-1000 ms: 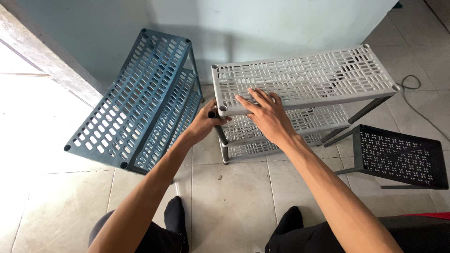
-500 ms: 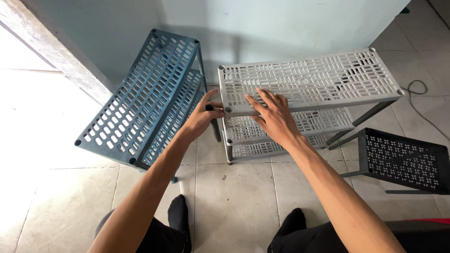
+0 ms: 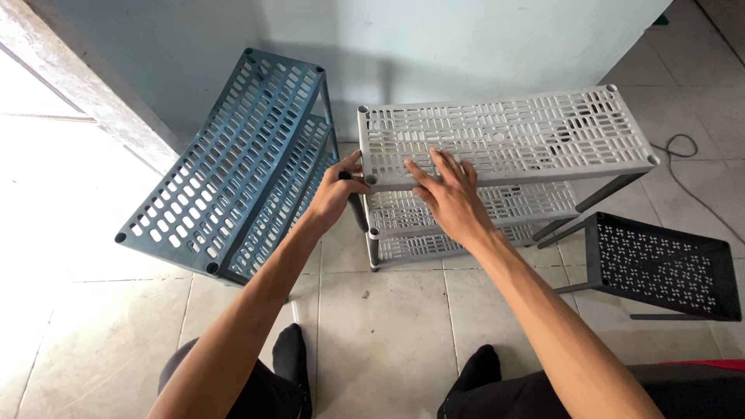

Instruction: The person kneels on the tiled floor assembling plastic storage racks. They insert blue plastic tubes into the corner sockets of a blue perforated shelf, press the shelf panels onto the tube legs to build a tiered rack, then handle a white tiered rack and adjust its shelves and legs.

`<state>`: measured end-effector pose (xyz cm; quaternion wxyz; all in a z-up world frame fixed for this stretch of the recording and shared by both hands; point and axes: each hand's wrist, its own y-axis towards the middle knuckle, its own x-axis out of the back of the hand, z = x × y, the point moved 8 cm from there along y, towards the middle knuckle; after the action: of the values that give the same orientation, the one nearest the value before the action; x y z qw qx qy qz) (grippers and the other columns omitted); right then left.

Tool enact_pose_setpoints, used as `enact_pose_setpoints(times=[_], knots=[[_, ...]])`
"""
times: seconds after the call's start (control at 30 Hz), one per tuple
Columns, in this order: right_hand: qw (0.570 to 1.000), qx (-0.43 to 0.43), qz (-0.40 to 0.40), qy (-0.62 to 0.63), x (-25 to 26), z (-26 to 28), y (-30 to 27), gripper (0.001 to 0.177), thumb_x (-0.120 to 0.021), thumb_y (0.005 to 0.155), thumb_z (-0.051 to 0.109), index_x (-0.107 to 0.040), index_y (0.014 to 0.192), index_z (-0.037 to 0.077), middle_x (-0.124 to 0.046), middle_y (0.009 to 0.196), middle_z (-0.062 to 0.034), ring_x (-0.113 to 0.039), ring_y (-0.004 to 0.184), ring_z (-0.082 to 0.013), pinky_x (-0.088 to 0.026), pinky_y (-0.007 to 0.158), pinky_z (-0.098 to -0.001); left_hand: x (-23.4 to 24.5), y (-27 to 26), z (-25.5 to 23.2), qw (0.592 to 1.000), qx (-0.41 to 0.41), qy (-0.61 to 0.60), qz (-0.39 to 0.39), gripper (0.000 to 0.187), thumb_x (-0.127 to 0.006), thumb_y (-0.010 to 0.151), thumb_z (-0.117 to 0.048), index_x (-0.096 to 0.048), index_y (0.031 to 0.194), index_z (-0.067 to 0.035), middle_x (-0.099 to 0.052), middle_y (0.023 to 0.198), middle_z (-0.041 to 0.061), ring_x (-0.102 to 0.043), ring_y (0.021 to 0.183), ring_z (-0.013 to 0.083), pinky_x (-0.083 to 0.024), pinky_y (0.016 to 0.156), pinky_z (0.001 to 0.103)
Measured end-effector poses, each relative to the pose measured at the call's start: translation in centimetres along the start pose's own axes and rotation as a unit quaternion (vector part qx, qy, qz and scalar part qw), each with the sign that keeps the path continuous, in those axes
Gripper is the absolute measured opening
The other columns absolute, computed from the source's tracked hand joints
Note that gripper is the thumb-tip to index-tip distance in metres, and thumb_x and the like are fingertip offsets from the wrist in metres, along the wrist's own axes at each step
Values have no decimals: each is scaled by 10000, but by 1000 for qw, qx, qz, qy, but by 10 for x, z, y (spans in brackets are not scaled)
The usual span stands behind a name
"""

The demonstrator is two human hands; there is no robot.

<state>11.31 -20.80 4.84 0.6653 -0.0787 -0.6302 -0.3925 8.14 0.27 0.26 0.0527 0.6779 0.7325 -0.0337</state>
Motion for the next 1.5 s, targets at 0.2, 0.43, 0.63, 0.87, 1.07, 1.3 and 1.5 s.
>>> enact_pose_setpoints(times=[0.2,0.43,0.63,0.87,1.07,1.3,1.5], knots=[[999,-24,-36,-7,-11,-5,3,454,-485,1076,341,-488,1530,345,-445,1586,-214,-443,1442,-392,-207,1206,-622,-1,12,-3,1000,-25,1,-7,875,-539,724,75,-310,1568,65,-582,1386,196,-640,1011,200,-505,948,313],[990,-49,-106,-78,-6,-2,17,411,-609,1010,252,-639,1415,316,-539,1453,-128,-570,1241,-361,-385,1065,-565,4,32,5,998,-53,26,-31,882,-551,738,90,-309,1585,44,-531,1496,182,-622,1136,160,-496,986,282],[987,-123,-100,-41,4,-5,22,480,-692,973,115,-680,1399,336,-551,1152,-81,-584,934,-268,-556,773,-394,4,51,10,998,-57,0,-38,886,-524,735,108,-321,1590,-1,-482,1567,179,-594,1027,209,-528,885,306],[991,-108,-65,50,-2,-6,25,674,-680,910,44,-521,1528,262,-438,1418,-143,-644,911,-232,-582,599,-309,17,58,12,996,-44,29,-66,917,-594,703,80,-382,1583,-70,-504,1373,232,-545,1166,246,-502,967,343],[995,-65,-51,57,7,-2,19,680,-700,877,44,-484,1517,122,-411,1414,-190,-656,944,-243,-600,566,-268,24,54,21,995,-41,23,-88,912,-661,726,53,-320,1561,-83,-459,1358,158,-518,1243,244,-476,1035,352],[994,-31,-25,97,16,24,10,429,-677,952,94,-621,1376,66,-578,1194,-130,-666,1016,-220,-612,793,-339,53,34,38,965,39,-156,-207,584,-672,735,38,-435,1222,-179,-465,1088,78,-518,946,185,-428,827,385],[988,72,15,134,20,67,-4,499,-816,850,272,-677,1250,9,-642,1189,-150,-632,1093,-338,-544,908,-468,40,6,40,939,137,-280,-147,290,-687,845,-113,-464,989,-229,-472,906,-55,-476,841,113,-365,807,408]])
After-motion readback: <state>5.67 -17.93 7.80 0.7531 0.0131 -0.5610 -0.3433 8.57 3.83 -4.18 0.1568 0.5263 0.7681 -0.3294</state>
